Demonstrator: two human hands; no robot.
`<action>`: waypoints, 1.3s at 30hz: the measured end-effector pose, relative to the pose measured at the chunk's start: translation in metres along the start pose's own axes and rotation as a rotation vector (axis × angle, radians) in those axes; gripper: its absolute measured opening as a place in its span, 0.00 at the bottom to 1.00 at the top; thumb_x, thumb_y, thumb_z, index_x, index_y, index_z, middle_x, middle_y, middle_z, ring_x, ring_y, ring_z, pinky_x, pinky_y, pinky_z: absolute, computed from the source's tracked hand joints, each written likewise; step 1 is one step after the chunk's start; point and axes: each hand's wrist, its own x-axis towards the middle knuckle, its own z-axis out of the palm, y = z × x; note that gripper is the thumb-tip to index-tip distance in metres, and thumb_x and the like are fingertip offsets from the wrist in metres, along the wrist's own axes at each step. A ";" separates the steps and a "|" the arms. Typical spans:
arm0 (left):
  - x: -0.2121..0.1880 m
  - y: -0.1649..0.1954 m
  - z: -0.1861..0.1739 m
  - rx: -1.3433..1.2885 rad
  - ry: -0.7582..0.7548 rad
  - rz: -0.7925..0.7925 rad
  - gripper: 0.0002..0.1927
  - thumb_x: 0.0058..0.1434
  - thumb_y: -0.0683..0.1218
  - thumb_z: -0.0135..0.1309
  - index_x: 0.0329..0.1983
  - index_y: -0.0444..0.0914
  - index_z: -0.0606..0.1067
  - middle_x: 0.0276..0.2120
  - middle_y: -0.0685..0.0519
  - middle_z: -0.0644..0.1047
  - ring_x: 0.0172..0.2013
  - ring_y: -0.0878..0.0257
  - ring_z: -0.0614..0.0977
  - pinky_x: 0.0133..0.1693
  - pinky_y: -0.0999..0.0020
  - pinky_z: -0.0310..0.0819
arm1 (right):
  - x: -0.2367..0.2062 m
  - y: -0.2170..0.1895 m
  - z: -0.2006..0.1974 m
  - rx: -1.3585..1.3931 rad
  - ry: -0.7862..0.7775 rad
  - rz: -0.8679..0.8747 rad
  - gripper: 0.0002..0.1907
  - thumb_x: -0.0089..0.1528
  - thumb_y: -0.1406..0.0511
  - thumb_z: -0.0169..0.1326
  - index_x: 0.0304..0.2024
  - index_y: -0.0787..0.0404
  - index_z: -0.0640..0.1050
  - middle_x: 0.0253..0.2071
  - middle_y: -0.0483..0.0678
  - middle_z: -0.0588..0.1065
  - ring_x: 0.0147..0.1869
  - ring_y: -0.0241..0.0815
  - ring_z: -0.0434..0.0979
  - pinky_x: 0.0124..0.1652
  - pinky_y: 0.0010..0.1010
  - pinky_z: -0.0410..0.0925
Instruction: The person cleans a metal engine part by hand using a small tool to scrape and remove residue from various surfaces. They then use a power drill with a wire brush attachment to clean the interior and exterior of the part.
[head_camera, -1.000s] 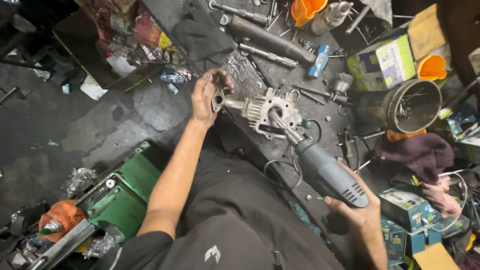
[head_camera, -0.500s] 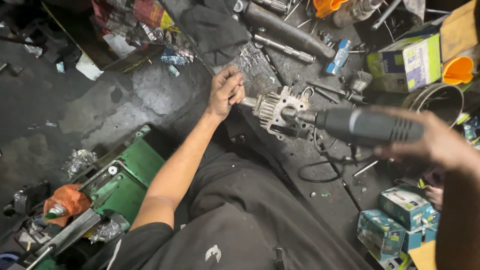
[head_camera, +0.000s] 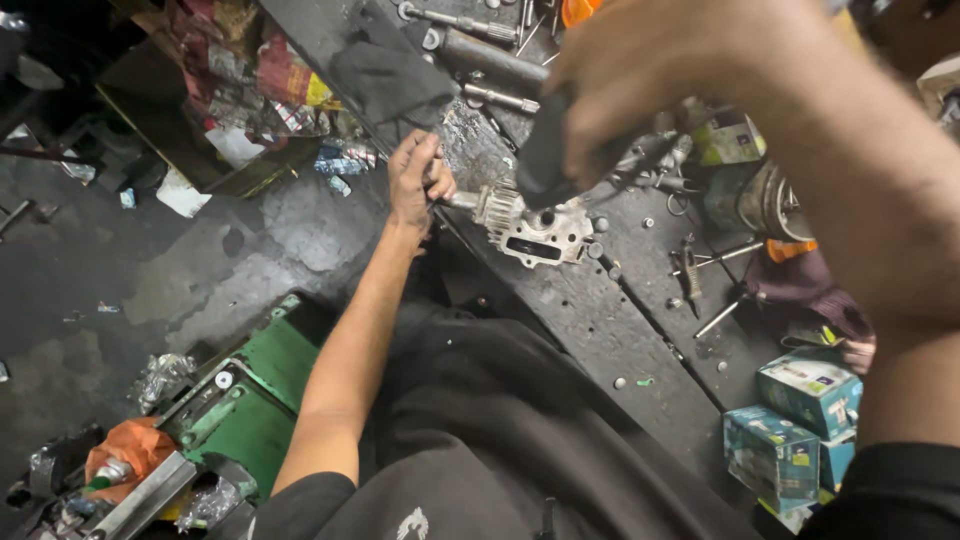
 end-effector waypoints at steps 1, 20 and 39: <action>0.000 0.001 0.001 -0.003 0.002 -0.014 0.14 0.71 0.51 0.53 0.35 0.38 0.69 0.18 0.59 0.61 0.15 0.68 0.64 0.22 0.67 0.64 | -0.010 -0.013 -0.001 -0.022 0.017 0.012 0.28 0.49 0.54 0.67 0.52 0.52 0.83 0.42 0.53 0.82 0.45 0.53 0.81 0.41 0.45 0.72; 0.011 -0.001 -0.008 0.083 -0.031 -0.134 0.12 0.70 0.51 0.55 0.37 0.38 0.71 0.19 0.62 0.61 0.15 0.72 0.62 0.23 0.72 0.59 | -0.090 -0.024 0.206 0.796 0.468 0.258 0.49 0.43 0.53 0.68 0.69 0.46 0.71 0.38 0.63 0.81 0.41 0.62 0.84 0.42 0.46 0.74; -0.024 -0.008 -0.005 0.241 0.026 0.010 0.11 0.72 0.48 0.54 0.36 0.36 0.72 0.16 0.60 0.64 0.16 0.73 0.64 0.25 0.72 0.63 | -0.102 -0.062 0.252 0.810 0.574 0.345 0.47 0.45 0.54 0.68 0.68 0.49 0.70 0.45 0.62 0.79 0.42 0.64 0.82 0.42 0.48 0.73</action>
